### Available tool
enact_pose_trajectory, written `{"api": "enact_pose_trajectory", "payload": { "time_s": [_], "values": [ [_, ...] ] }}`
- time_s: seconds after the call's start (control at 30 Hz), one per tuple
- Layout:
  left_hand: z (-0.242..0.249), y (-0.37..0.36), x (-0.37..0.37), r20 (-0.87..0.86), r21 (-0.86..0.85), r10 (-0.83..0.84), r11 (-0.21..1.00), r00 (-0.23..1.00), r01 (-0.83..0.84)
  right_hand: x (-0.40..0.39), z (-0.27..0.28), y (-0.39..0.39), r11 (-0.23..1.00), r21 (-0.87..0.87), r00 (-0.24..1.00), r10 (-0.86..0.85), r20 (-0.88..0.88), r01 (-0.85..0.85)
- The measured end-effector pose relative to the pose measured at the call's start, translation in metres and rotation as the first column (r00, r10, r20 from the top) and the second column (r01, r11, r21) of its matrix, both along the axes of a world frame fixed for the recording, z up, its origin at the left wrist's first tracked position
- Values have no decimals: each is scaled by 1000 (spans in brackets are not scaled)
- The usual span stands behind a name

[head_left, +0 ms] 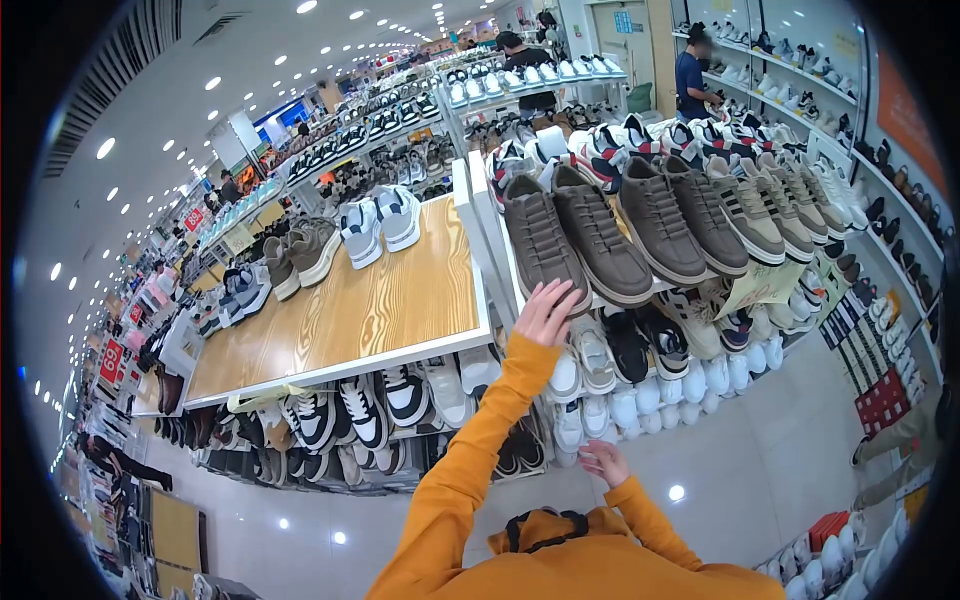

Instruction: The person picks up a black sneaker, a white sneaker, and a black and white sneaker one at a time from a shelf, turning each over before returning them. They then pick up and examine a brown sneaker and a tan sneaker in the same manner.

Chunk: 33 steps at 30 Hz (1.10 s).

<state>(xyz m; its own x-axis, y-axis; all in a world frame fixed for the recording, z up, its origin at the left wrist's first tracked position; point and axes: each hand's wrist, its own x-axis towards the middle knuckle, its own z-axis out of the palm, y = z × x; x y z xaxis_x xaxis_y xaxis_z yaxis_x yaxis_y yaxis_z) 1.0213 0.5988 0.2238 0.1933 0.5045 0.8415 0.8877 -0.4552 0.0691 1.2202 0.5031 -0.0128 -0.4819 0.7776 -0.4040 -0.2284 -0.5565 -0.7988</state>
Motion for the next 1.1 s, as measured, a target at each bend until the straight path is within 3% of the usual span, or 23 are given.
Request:
{"api": "enact_pose_trajectory", "payload": {
  "time_s": [0.07,0.23,0.37,0.43,0.53,0.63,0.73,0.77,0.87,0.9,1.03,1.1],
  "values": [
    [-5,4,-12,19,50,-37,998,999,36,2,-5,-4,1000,20,1000,14,-16,-14],
    [18,-48,-20,166,101,103,988,981,-120,0,31,-6,970,154,979,198,-54,-188],
    [5,-112,1,52,59,16,998,999,-19,-15,101,20,941,178,906,328,-269,-288],
    [-9,-135,13,38,17,-22,1000,999,21,-26,129,31,988,118,909,140,-392,-101],
    [-29,-148,36,137,-36,40,999,990,-35,-35,177,43,994,110,748,63,-661,13],
    [-55,-147,42,308,-167,129,983,942,-80,-37,170,54,969,245,868,137,-477,-18],
    [-71,-147,55,601,-254,113,966,791,54,-41,162,57,930,368,926,147,-349,-10],
    [-91,-149,53,606,-325,121,940,786,106,-39,150,60,881,472,949,154,-274,-6],
    [-89,-167,63,790,-346,107,891,604,295,-25,144,49,854,511,949,233,-212,-96],
    [-98,-173,65,798,-377,145,877,585,296,-21,148,40,892,430,931,265,-252,-138],
    [-125,-201,76,675,-518,239,827,698,219,3,78,18,857,481,937,299,-178,-182],
    [-146,-219,89,625,-583,300,793,721,175,15,58,-6,950,267,948,224,-227,-160]
  ]
}}
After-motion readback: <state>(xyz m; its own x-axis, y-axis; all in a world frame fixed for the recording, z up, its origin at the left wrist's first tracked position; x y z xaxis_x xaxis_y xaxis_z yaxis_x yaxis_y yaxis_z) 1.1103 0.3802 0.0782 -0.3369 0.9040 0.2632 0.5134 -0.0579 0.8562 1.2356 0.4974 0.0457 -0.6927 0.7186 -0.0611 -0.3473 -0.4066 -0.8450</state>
